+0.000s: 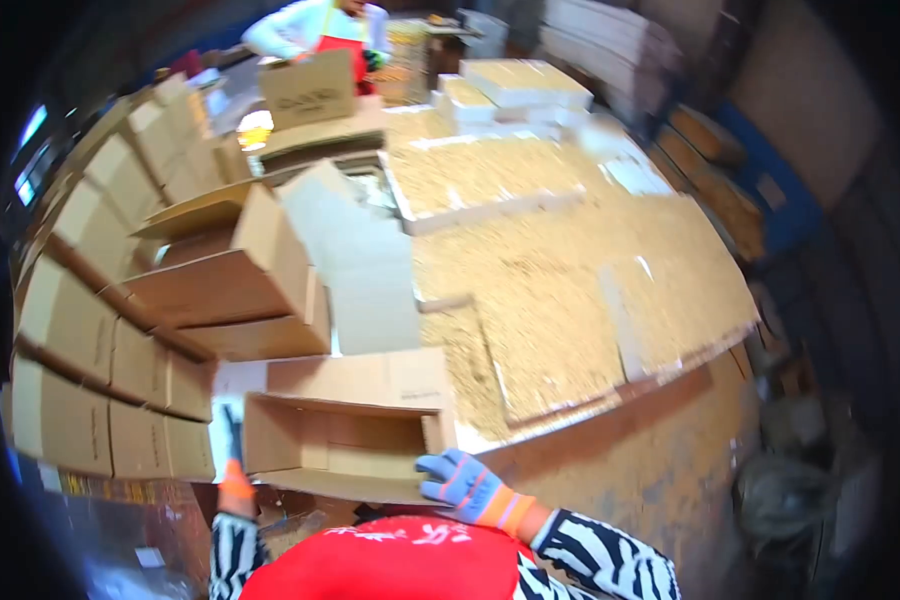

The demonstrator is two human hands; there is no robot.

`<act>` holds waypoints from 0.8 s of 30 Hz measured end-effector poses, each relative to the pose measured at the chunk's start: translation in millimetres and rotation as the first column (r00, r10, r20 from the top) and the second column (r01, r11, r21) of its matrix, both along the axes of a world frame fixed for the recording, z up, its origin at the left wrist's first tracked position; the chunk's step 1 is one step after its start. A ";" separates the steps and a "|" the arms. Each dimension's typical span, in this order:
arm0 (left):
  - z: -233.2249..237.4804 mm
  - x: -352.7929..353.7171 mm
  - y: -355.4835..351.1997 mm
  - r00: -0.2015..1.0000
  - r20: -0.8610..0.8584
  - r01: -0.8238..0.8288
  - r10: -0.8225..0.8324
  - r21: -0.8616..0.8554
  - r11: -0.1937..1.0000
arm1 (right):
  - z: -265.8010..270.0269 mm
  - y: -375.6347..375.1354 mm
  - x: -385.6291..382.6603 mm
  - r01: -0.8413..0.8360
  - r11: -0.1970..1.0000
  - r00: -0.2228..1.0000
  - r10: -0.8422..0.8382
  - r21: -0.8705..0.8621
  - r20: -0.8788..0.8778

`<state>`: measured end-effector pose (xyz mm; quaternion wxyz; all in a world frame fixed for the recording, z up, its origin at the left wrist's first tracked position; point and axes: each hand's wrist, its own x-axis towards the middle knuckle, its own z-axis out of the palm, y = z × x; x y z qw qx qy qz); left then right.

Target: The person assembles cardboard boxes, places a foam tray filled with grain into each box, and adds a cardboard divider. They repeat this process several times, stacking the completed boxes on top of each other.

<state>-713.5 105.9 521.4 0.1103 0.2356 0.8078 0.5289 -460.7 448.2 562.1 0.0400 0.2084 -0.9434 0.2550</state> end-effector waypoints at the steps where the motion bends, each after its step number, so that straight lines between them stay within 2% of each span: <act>1: 19.0 1.8 3.3 0.998 0.039 0.039 -0.043 0.093 0.995 | -3.0 -2.6 0.0 0.034 0.999 0.999 -0.035 -0.031 -0.037; 2: 32.4 -0.5 5.5 0.999 0.019 0.032 -0.032 0.032 0.999 | -6.6 -1.2 1.7 0.049 0.997 0.996 -0.054 -0.059 -0.071; 4: 43.6 16.2 37.5 0.967 -0.254 -0.045 0.011 -0.129 0.991 | -7.7 7.1 5.3 0.135 0.947 0.991 -0.135 -0.291 0.018; 5: 21.6 7.0 22.6 0.982 -0.163 -0.119 0.091 -0.169 0.978 | -4.7 20.9 4.8 0.212 0.893 0.977 -0.195 -0.398 0.083; 6: 20.9 10.9 23.4 0.977 0.088 -0.198 0.192 0.062 0.978 | -39.9 29.9 14.2 0.344 0.801 0.909 -0.415 -0.490 -0.041; 7: -3.5 5.0 2.8 0.953 0.103 -0.287 0.284 0.017 0.958 | -48.9 40.4 16.8 0.641 0.580 0.683 -0.730 -0.503 0.028; 8: 2.5 9.2 11.5 0.936 0.074 -0.344 0.345 -0.024 0.939 | -75.8 62.3 22.8 0.669 0.167 0.497 -0.825 -0.724 0.269; 9: 8.9 13.7 19.8 0.914 0.045 -0.400 0.403 -0.063 0.914 | -113.5 83.2 22.3 0.673 -0.262 0.175 -0.852 -0.692 0.493; 10: 15.4 18.2 28.1 0.888 0.017 -0.455 0.459 -0.102 0.885 | -154.6 116.3 19.7 0.556 -0.494 0.054 -0.782 -0.669 0.621; 11: -1.8 14.5 25.9 0.900 -0.107 -0.432 0.423 -0.081 0.898 | -137.5 132.0 19.1 0.543 -0.706 0.132 -0.465 -0.456 0.876; 12: -14.2 10.4 20.7 0.896 -0.231 -0.404 0.380 -0.065 0.913 | -141.1 139.3 12.0 0.629 -0.678 0.059 -0.446 -0.380 0.893; 13: -13.3 6.6 15.6 0.904 -0.098 -0.424 0.416 -0.086 0.901 | -150.4 144.8 4.1 0.706 -0.643 -0.015 -0.432 -0.297 0.902; 14: -12.5 5.1 11.7 0.914 -0.069 -0.405 0.400 -0.085 0.910 | -164.7 146.8 -3.9 0.772 -0.602 -0.088 -0.423 -0.207 0.902; 16: -11.1 6.8 13.3 0.922 -0.008 -0.386 0.386 -0.054 0.921 | -174.5 135.5 -14.6 0.846 -0.418 -0.212 -0.833 -0.331 0.511; 17: -13.6 5.3 10.2 0.918 -0.085 -0.395 0.388 -0.094 0.914 | -167.7 129.2 -13.2 0.637 -0.510 -0.026 -0.764 -0.578 0.645; 18: -3.3 6.8 16.7 0.913 -0.078 -0.408 0.401 -0.099 0.908 | -144.7 122.5 -17.7 0.346 -0.612 0.200 -0.693 -0.711 0.693; 20: 15.9 9.9 39.5 0.908 -0.047 -0.419 0.416 -0.112 0.901 | -138.8 124.3 -18.9 0.239 -0.710 0.242 -0.617 -0.663 0.749; 21: 28.2 11.0 48.7 0.887 0.028 -0.450 0.460 -0.165 0.878 | -136.8 124.3 -22.9 0.160 -0.742 0.266 -0.603 -0.651 0.752; 22: 25.9 10.4 45.6 0.892 -0.004 -0.443 0.452 -0.201 0.874 | -134.4 123.0 -26.2 0.081 -0.770 0.290 -0.589 -0.633 0.754; 23: 19.9 7.7 40.7 0.896 -0.036 -0.437 0.442 -0.237 0.868 | -123.8 118.6 -25.9 0.046 -0.803 0.304 -0.556 -0.595 0.774; 24: 13.6 5.3 35.9 0.900 -0.066 -0.432 0.431 -0.272 0.860 | -123.0 115.4 -31.1 0.099 -0.807 0.254 -0.546 -0.583 0.798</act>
